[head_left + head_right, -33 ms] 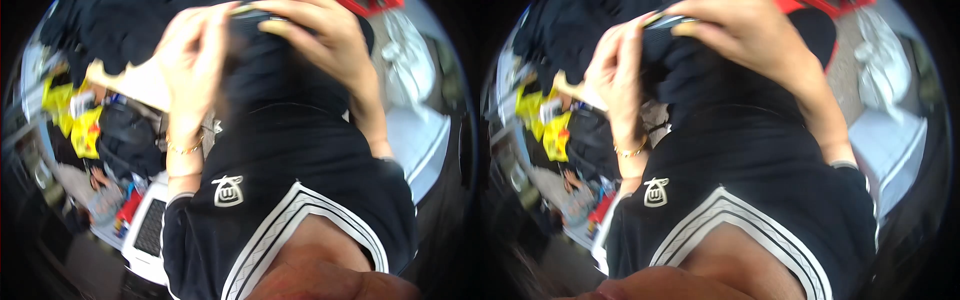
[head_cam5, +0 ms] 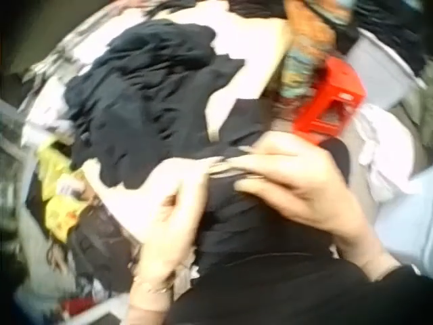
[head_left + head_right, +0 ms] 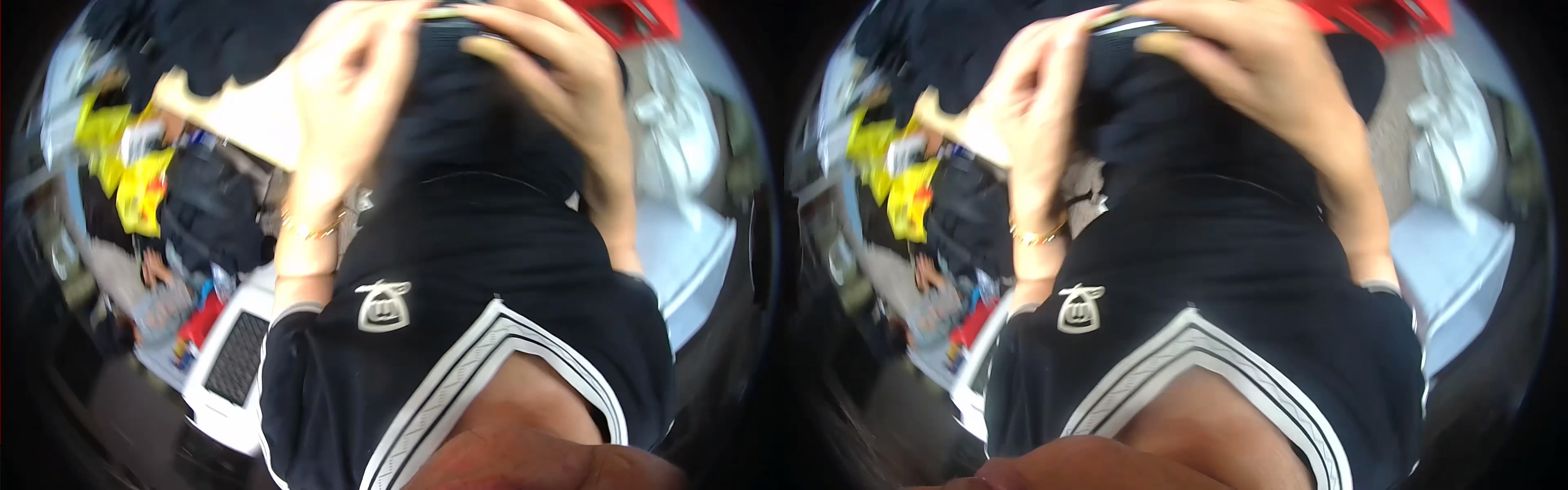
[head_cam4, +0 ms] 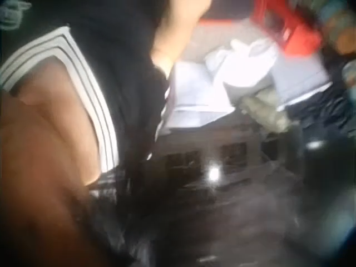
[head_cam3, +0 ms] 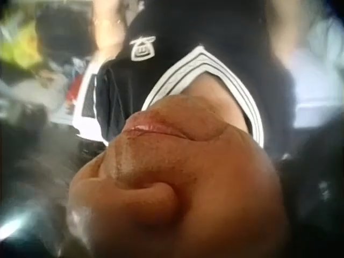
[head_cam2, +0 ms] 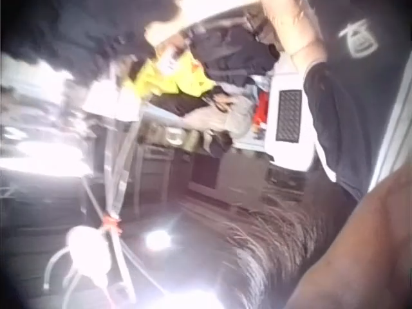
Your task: Trimming loose threads and inspecting metal grommets on black clothing using small scissors.
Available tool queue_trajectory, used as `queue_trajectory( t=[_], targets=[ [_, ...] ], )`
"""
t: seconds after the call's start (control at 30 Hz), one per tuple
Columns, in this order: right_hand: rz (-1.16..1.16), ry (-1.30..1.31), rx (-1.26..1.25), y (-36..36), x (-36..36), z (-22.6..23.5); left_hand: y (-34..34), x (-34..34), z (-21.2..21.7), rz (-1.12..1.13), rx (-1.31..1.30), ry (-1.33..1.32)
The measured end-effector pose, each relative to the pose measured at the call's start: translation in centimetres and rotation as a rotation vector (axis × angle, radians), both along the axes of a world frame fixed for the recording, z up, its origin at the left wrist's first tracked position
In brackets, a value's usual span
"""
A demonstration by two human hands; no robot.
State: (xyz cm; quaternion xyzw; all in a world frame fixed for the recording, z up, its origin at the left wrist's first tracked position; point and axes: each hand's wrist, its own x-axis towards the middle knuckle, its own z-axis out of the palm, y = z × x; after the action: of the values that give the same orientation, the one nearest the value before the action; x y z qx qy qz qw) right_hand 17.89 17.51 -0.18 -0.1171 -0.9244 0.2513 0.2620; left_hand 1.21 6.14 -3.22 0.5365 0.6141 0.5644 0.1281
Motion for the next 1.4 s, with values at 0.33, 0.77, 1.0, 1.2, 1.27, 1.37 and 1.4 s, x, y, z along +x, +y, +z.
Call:
queue_trajectory(
  t=[0.33, 0.77, 1.0, 1.2, 1.27, 1.37, 1.4],
  targets=[
    [-0.025, -0.040, -0.265, -1.4, 0.1, 0.4, -0.4, 0.7, -1.1, 0.085, 0.176, 0.056],
    [-0.005, -0.033, -0.353, 0.1, -0.7, -0.1, -1.3, -0.5, -0.2, -0.051, 0.010, -0.130],
    [-0.182, 0.115, -0.525, 0.9, -2.0, -3.3, -4.4, -4.2, -2.6, -0.003, -0.085, -0.467],
    [-0.169, 0.207, -0.596, 0.5, -2.3, -3.8, -5.7, -4.2, -3.6, -0.030, -0.219, -0.487],
    [-0.198, 0.228, -0.383, -0.1, -2.1, -2.5, -5.3, -3.6, -2.5, -0.024, -0.173, -0.540],
    [-0.096, 0.279, -0.234, -1.1, -2.1, -0.6, -4.9, -3.1, -0.7, -0.043, -0.061, -0.693],
    [-0.055, 0.277, -0.271, -1.4, -2.2, -0.1, -4.7, -2.3, 0.4, -0.053, -0.026, -0.720]
  ],
)
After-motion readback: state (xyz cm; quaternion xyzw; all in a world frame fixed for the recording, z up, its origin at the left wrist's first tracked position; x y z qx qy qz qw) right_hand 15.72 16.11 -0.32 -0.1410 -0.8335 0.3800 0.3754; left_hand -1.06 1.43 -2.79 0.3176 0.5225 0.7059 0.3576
